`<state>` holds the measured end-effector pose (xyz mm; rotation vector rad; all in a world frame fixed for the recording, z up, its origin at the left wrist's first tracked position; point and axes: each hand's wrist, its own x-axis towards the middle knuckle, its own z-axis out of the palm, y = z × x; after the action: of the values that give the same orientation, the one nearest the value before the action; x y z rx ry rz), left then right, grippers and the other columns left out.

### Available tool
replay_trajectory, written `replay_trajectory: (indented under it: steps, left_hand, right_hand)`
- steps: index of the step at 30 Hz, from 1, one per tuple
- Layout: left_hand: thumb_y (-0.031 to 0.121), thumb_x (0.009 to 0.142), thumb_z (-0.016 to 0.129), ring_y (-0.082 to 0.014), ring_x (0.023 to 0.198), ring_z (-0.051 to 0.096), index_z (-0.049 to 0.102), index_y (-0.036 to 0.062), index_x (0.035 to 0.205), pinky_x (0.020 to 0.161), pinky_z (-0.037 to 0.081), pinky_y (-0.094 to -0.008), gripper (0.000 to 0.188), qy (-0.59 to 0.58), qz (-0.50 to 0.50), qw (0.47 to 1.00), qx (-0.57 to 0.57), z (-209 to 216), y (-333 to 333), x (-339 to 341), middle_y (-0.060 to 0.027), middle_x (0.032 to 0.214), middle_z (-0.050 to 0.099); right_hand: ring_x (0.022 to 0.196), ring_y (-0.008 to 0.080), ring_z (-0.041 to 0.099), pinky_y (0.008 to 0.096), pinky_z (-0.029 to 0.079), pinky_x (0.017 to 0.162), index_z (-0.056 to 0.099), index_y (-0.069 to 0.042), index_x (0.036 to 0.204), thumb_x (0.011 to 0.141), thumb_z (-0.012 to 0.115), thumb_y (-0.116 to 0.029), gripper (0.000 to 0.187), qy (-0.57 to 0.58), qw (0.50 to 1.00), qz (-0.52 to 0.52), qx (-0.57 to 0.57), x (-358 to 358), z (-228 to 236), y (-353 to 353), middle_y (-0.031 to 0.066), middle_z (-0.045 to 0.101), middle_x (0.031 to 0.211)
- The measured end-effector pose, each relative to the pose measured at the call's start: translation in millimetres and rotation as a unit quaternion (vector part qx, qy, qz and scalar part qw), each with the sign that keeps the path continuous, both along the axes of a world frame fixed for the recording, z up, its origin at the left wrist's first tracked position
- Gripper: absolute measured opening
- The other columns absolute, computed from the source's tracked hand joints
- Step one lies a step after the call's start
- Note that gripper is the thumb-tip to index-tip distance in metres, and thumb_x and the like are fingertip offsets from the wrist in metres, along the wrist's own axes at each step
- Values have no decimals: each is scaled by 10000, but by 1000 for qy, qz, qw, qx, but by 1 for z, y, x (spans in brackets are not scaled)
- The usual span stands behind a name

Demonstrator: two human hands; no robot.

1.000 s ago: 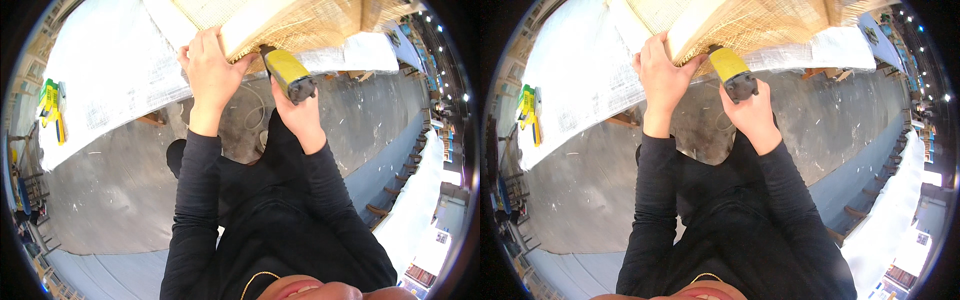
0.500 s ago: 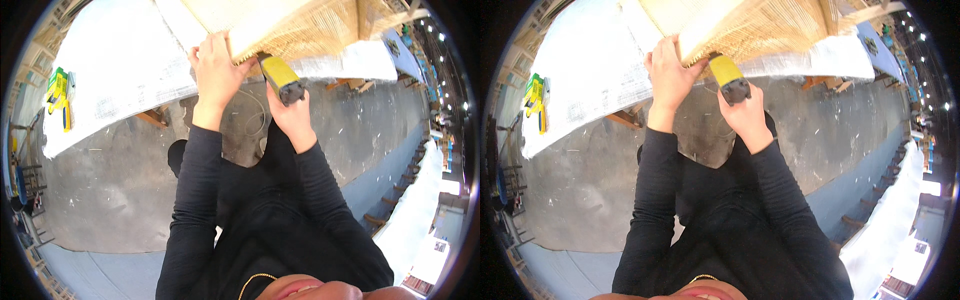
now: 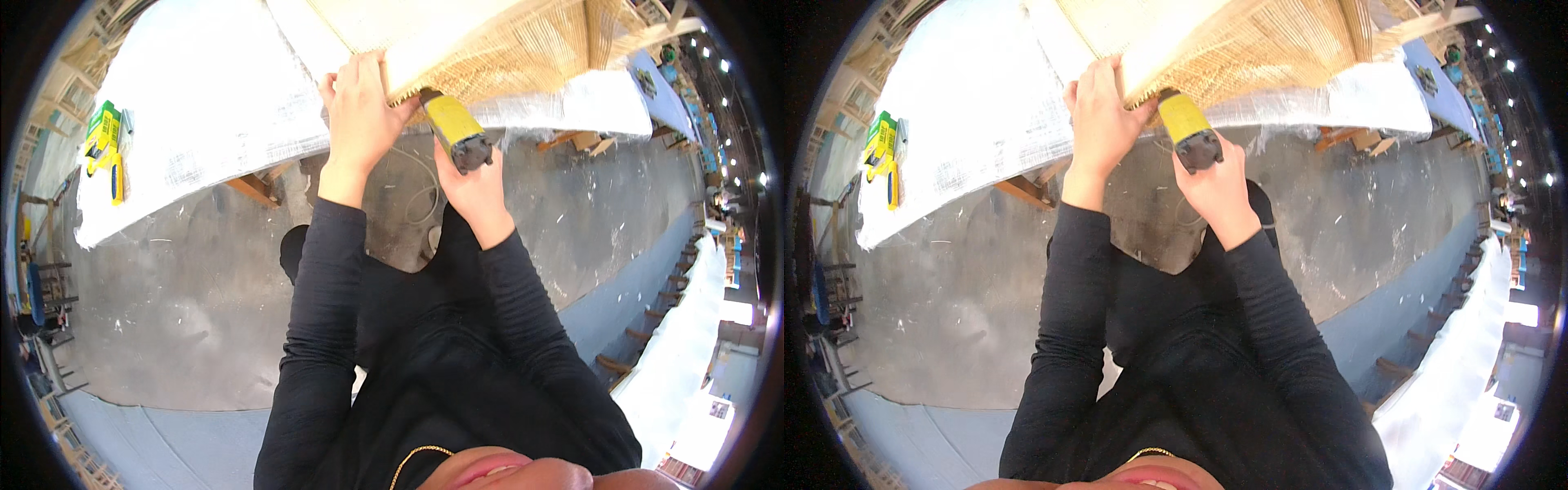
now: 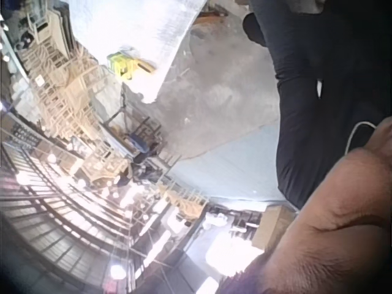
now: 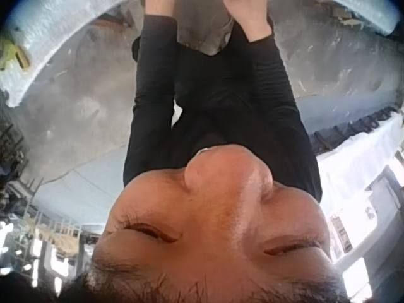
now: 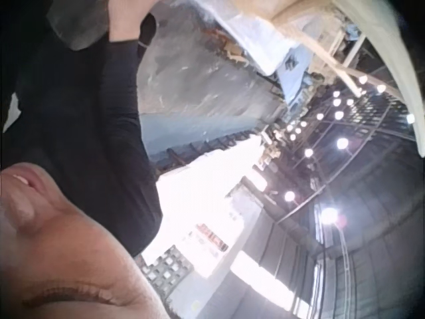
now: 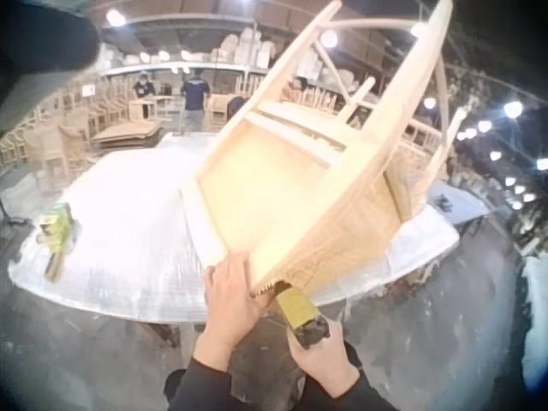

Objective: The person uses a pneumatic staple gun to attach woven cane webbing to the underside of a wooden chair frame. They pull the webbing taut, staple it along the frame's edge, and use a screwdriver to adjust the material. The chair is flipped to work on different sides.

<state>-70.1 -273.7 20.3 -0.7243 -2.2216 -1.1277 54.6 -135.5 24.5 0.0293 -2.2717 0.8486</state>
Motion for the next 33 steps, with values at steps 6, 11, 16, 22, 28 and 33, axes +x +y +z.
replay_trajectory:
  steps: [6, 11, 16, 22, 28, 33]
  left_hand:
    - [214, 754, 887, -375, 1254, 569, 519, 27, 1385, 1115, 321, -536, 754, -2, -38, 999, -37, 4, -14, -5, -175, 1302, 617]
    - [173, 777, 861, -391, 1290, 550, 486, 11, 1419, 1136, 326, -519, 761, 24, -78, 996, -37, 4, -22, -3, -199, 1344, 594]
    - [125, 765, 856, -406, 1279, 556, 471, -3, 1435, 1100, 381, -499, 783, 54, -63, 995, -50, 2, -20, -3, -219, 1341, 588]
    - [143, 737, 885, -381, 1273, 560, 471, 19, 1435, 1048, 418, -490, 820, 27, -72, 995, -67, 3, -24, -6, -195, 1340, 585]
    - [65, 750, 850, -439, 1263, 552, 440, -14, 1459, 1073, 436, -497, 823, 45, -95, 993, -56, 3, -27, -3, -240, 1364, 569]
    - [56, 734, 861, -445, 1266, 547, 436, -21, 1464, 1069, 452, -485, 848, 51, -102, 991, -70, 5, -29, -7, -247, 1374, 559]
  right_hand:
    - [787, 414, 714, 432, 566, 668, 690, 10, 934, 817, 769, -68, 161, -11, 999, 22, -34, 6, -2, -4, 194, 720, 818]
    - [794, 409, 716, 423, 572, 698, 691, 23, 994, 816, 769, -70, 216, -21, 997, 32, -65, 7, -5, -10, 202, 720, 821]
    - [805, 415, 717, 412, 572, 699, 684, 30, 1030, 809, 774, -58, 254, -53, 997, 31, -41, 4, -6, -10, 208, 729, 849]
    - [834, 423, 718, 396, 570, 702, 687, 33, 1097, 807, 770, -41, 310, -46, 998, 31, -32, 11, -7, -13, 227, 725, 867]
    - [841, 435, 708, 393, 569, 703, 688, 21, 1100, 793, 768, -45, 323, -56, 996, 41, -54, 12, -6, -22, 222, 725, 866]
    - [838, 433, 710, 398, 566, 701, 685, 22, 1096, 776, 748, -28, 330, -92, 993, 37, -62, 10, -8, -20, 231, 721, 854]
